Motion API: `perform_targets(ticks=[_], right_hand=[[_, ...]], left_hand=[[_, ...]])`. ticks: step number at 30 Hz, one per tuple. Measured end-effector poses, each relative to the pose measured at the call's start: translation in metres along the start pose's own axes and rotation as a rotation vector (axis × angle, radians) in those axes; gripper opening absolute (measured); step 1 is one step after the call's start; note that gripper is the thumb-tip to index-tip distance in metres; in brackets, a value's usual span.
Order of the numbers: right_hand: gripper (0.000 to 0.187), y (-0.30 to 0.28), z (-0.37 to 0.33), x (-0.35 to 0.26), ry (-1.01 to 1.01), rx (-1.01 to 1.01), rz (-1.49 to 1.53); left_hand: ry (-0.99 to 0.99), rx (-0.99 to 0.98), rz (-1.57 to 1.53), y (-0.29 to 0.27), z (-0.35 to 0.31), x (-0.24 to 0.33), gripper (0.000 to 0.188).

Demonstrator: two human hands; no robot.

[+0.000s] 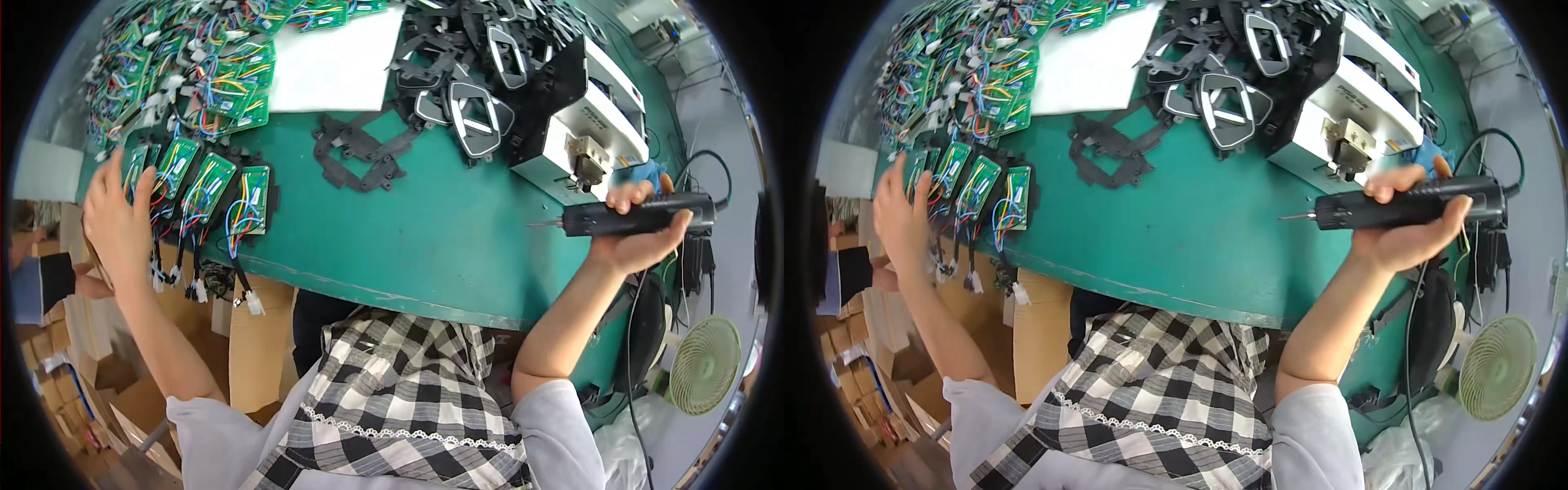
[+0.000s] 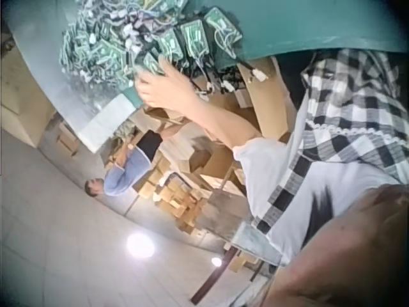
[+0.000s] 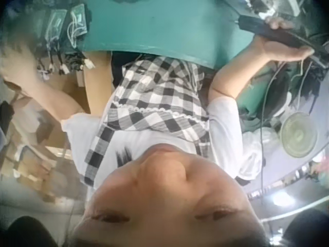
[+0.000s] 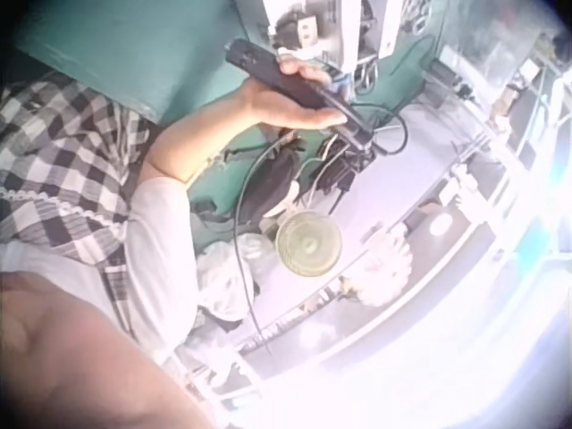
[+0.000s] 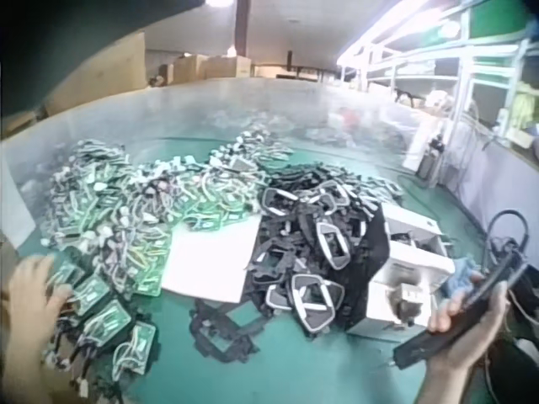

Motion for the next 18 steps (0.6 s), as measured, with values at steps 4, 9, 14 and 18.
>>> perform_targets(ticks=[4,9,14,18], right_hand=[[0.056,0.007,-0.005,0.005,0.004,0.003,0.033],[0.055,0.002,-0.012,0.000,-0.023,-0.029,0.026],[0.056,0.001,-0.016,-0.015,-0.044,-0.053,0.068],[0.059,-0.008,-0.015,-0.022,-0.012,-0.199,0.213]], left_hand=[[0.522,0.031,-0.519,-0.058,0.002,0.165,0.024],[0.974,0.126,-0.751,0.000,0.030,0.292,0.036],[0.888,0.265,-0.952,-0.002,0.049,0.298,0.018],[0.524,0.454,-1.132,-0.024,0.052,0.295,0.011]])
Point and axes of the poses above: each hand's wrist, its own z-axis towards the middle knuckle, its own y-axis out of the palm, x = y × z, the point moved 1 cm from there along z, towards the middle knuckle, and after that the axes turned 6 degrees about z, right-handed, at the moved point
